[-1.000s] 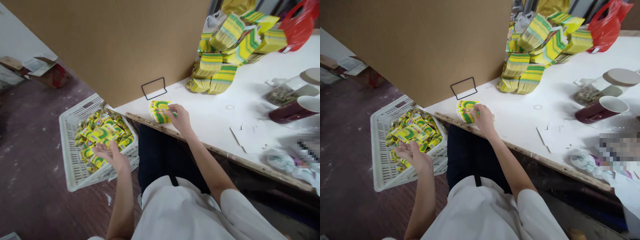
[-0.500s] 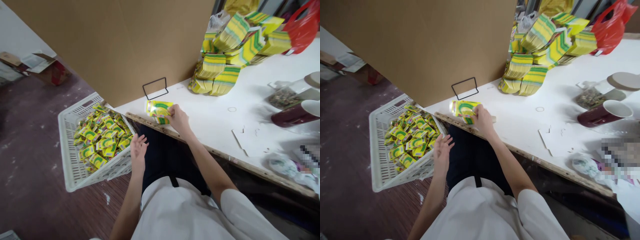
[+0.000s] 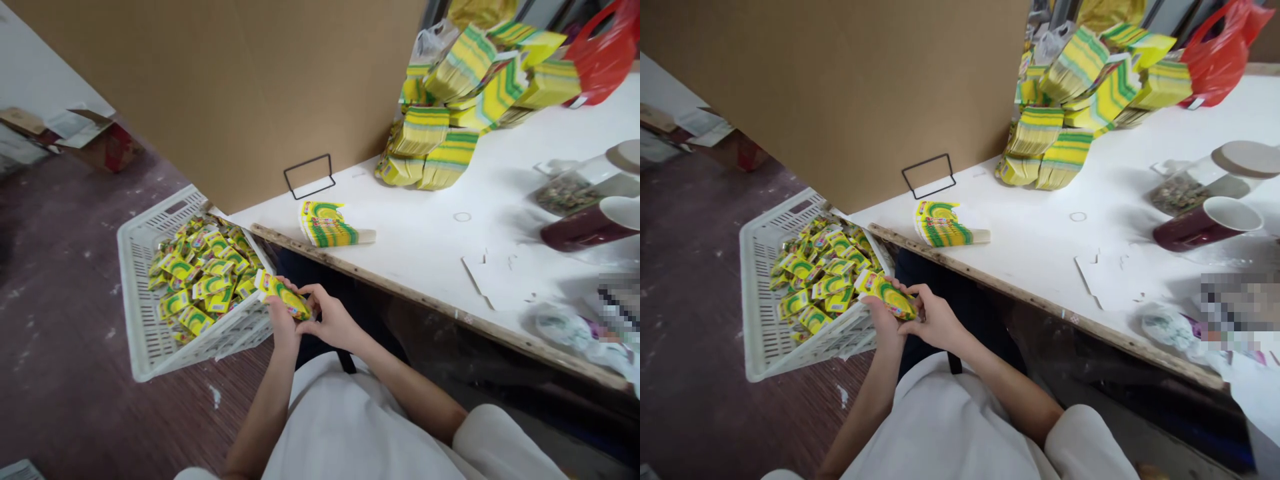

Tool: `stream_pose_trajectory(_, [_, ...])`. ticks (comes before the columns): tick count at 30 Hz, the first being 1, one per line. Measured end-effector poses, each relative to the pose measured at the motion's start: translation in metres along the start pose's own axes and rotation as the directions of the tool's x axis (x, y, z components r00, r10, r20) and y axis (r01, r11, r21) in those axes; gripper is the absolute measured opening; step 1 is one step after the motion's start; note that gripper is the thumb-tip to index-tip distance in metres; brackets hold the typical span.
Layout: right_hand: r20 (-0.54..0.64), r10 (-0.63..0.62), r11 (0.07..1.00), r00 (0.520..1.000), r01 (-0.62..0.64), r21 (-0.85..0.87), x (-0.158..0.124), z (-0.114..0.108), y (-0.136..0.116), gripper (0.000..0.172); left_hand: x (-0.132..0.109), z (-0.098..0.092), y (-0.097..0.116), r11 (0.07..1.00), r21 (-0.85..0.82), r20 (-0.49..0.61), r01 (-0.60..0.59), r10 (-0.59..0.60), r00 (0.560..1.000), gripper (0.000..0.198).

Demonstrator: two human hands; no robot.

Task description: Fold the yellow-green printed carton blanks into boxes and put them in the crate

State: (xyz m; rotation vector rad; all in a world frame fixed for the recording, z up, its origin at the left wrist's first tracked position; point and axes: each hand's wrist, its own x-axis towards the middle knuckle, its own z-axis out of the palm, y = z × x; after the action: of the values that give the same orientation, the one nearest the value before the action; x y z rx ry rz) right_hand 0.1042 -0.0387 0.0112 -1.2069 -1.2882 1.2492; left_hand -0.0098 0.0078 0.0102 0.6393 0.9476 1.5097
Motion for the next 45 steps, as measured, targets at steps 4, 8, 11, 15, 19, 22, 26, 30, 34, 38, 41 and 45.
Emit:
stream_pose_trajectory(4, [-0.108,-0.109,0.992,0.988,0.102,-0.072,0.005,-0.019,-0.004,0.019,-0.005,-0.014,-0.005,0.983,0.174,0.052,-0.051,0.043,0.998,0.043])
stream_pose_trajectory(8, [-0.117,-0.226,0.966,0.967,0.207,-0.157,0.006,-0.037,-0.003,0.020,-0.004,-0.019,-0.002,0.957,0.283,0.025,-0.060,0.055,0.998,0.037])
stream_pose_trajectory(11, [-0.113,-0.308,0.919,0.945,0.265,-0.291,0.005,-0.052,-0.004,0.023,0.009,-0.019,0.011,0.973,0.226,0.079,-0.043,0.026,0.997,0.048])
stream_pose_trajectory(15, [0.061,-0.404,0.724,0.913,0.360,-0.589,0.000,-0.063,-0.014,0.030,0.030,-0.029,0.032,0.959,0.279,0.266,-0.061,-0.016,0.964,0.074])
stream_pose_trajectory(19, [0.241,-0.475,0.579,0.846,0.507,-0.639,-0.001,-0.045,-0.027,0.033,0.025,-0.032,0.038,0.720,0.671,0.579,-0.178,-0.358,0.733,0.093])
stream_pose_trajectory(22, [-0.056,-0.525,0.675,0.849,0.375,-0.635,0.005,-0.028,-0.024,0.039,0.006,-0.022,0.031,0.515,0.816,0.530,-0.264,-0.480,0.700,0.068])
stream_pose_trajectory(26, [-0.510,-0.223,0.970,0.830,0.139,-0.199,0.016,-0.012,-0.004,0.087,-0.012,-0.012,0.019,0.429,0.841,0.467,-0.330,-0.267,0.843,0.064])
stream_pose_trajectory(30, [-0.501,0.120,0.955,0.857,0.039,0.295,0.016,-0.001,0.006,0.104,-0.017,-0.015,0.009,0.387,0.764,0.558,-0.517,0.006,0.830,0.077])
stream_pose_trajectory(34, [-0.473,0.143,0.917,0.869,0.064,0.394,0.014,-0.003,-0.001,0.127,-0.019,-0.016,0.000,0.319,0.613,0.684,-0.723,0.246,0.687,0.064])
stream_pose_trajectory(38, [-0.231,0.129,0.952,0.964,-0.054,0.302,0.012,-0.014,-0.008,0.089,-0.021,-0.017,-0.004,0.333,0.672,0.641,-0.662,0.187,0.745,0.052])
stream_pose_trajectory(41, [-0.049,-0.054,0.998,0.997,0.053,-0.027,0.005,-0.017,-0.014,0.068,-0.018,-0.022,-0.006,0.419,0.751,0.571,-0.509,-0.027,0.820,0.065])
stream_pose_trajectory(45, [0.138,-0.130,0.925,0.982,0.170,-0.340,-0.002,-0.016,-0.010,0.065,-0.014,-0.025,-0.009,0.474,0.745,0.604,-0.470,-0.179,0.777,0.047])
